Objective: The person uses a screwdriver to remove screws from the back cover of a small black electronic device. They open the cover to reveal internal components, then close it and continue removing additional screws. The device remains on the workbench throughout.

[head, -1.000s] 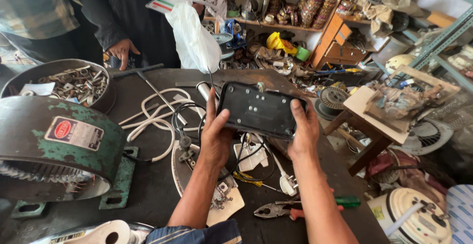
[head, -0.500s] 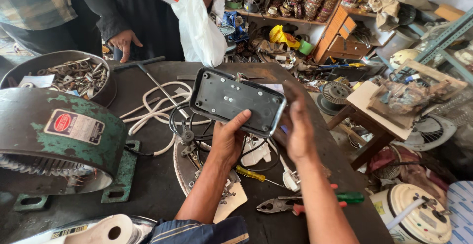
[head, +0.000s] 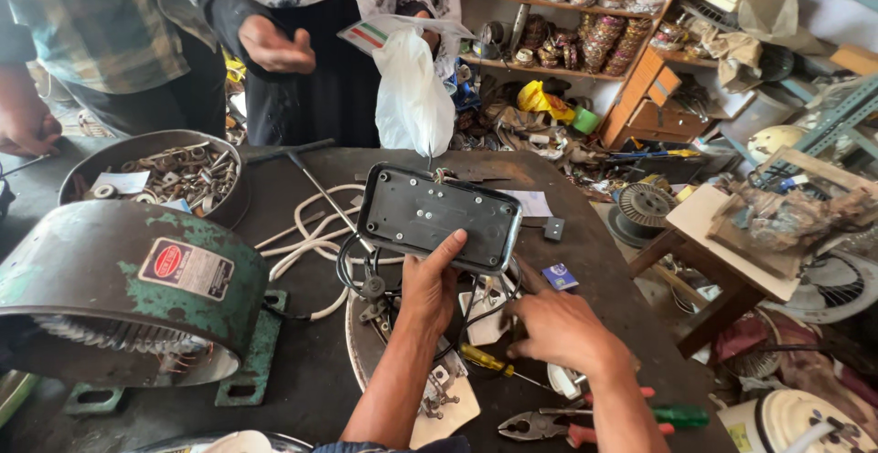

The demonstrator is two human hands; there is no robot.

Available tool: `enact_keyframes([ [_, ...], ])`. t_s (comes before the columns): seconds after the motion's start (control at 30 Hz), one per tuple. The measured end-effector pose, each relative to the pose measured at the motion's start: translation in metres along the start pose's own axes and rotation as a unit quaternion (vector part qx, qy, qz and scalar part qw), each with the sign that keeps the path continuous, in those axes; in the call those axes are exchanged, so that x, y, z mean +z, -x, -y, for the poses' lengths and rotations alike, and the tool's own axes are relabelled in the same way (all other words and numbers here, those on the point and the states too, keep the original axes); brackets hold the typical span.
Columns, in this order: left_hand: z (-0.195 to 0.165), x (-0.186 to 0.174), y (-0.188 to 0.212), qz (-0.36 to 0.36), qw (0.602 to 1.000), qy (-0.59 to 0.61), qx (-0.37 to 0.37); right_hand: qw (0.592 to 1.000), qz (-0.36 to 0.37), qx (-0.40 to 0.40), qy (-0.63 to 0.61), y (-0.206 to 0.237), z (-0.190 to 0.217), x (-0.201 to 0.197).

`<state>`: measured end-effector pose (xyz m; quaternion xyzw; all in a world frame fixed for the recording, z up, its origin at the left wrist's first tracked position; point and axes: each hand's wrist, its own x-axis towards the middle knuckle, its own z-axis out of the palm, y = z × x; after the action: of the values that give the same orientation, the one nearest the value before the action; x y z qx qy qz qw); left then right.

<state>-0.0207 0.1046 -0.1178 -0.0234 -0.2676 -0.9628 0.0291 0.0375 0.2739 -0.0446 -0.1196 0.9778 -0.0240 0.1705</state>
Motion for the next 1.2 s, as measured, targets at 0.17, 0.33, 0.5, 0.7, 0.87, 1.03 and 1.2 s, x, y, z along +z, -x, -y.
enact_keyframes([
  [0.17,0.018,-0.006,-0.001,-0.004,1.0,-0.012,0.021,0.991,-0.107,-0.067,-0.051,-0.017,-0.026,0.025],
  [0.33,0.015,-0.006,0.008,-0.019,1.0,-0.021,-0.004,0.999,-0.018,0.041,0.02,-0.004,-0.029,0.021],
  [0.5,0.02,-0.008,0.008,-0.018,1.0,-0.019,0.004,0.999,0.031,-0.04,0.01,-0.004,0.0,0.025],
  [0.7,0.035,-0.018,0.001,-0.02,1.0,-0.012,0.019,0.996,0.044,-0.077,0.017,-0.016,0.005,0.041],
  [0.87,0.047,-0.025,-0.002,-0.021,0.999,-0.023,0.012,0.993,0.021,-0.118,-0.002,-0.024,-0.016,0.056],
  [1.03,0.048,-0.027,-0.003,-0.02,0.999,-0.041,0.02,0.969,-0.016,-0.175,-0.173,-0.012,-0.057,0.039],
  [1.2,0.055,-0.03,-0.006,-0.001,0.997,-0.07,0.032,0.882,-0.159,-0.282,-0.342,0.009,-0.091,0.021],
])
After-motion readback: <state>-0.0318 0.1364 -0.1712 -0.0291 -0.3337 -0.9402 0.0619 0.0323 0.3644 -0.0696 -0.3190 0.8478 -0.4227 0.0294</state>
